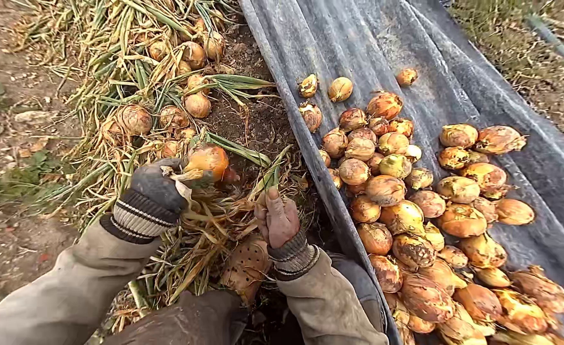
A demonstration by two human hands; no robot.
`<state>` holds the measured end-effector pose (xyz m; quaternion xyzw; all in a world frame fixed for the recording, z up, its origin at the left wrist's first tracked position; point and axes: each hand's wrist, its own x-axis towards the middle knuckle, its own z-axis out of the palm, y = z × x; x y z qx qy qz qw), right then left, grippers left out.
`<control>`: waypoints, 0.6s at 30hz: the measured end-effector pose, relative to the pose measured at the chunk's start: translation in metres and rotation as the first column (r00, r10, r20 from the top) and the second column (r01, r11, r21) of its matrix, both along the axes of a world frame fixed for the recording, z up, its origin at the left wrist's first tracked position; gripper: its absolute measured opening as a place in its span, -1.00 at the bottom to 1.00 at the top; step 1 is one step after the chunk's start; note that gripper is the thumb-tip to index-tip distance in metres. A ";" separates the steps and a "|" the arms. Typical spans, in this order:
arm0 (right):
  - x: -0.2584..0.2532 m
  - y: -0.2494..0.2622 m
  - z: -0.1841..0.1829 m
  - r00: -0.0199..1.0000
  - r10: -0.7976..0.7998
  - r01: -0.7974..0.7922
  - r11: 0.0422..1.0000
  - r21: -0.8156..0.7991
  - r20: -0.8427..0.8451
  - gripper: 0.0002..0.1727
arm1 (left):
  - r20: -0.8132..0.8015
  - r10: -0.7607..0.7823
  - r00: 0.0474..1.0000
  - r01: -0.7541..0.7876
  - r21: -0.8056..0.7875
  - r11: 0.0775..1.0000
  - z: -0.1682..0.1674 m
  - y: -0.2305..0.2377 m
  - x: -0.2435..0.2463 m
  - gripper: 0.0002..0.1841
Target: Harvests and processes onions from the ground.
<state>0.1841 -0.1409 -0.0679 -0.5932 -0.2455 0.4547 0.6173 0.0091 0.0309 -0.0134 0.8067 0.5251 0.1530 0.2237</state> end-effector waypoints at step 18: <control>0.105 -0.013 0.015 0.877 -0.459 0.449 0.888 0.100 0.144 -0.41 | -0.630 -0.140 0.764 0.088 -0.114 0.990 -0.015 0.135 0.137 -0.52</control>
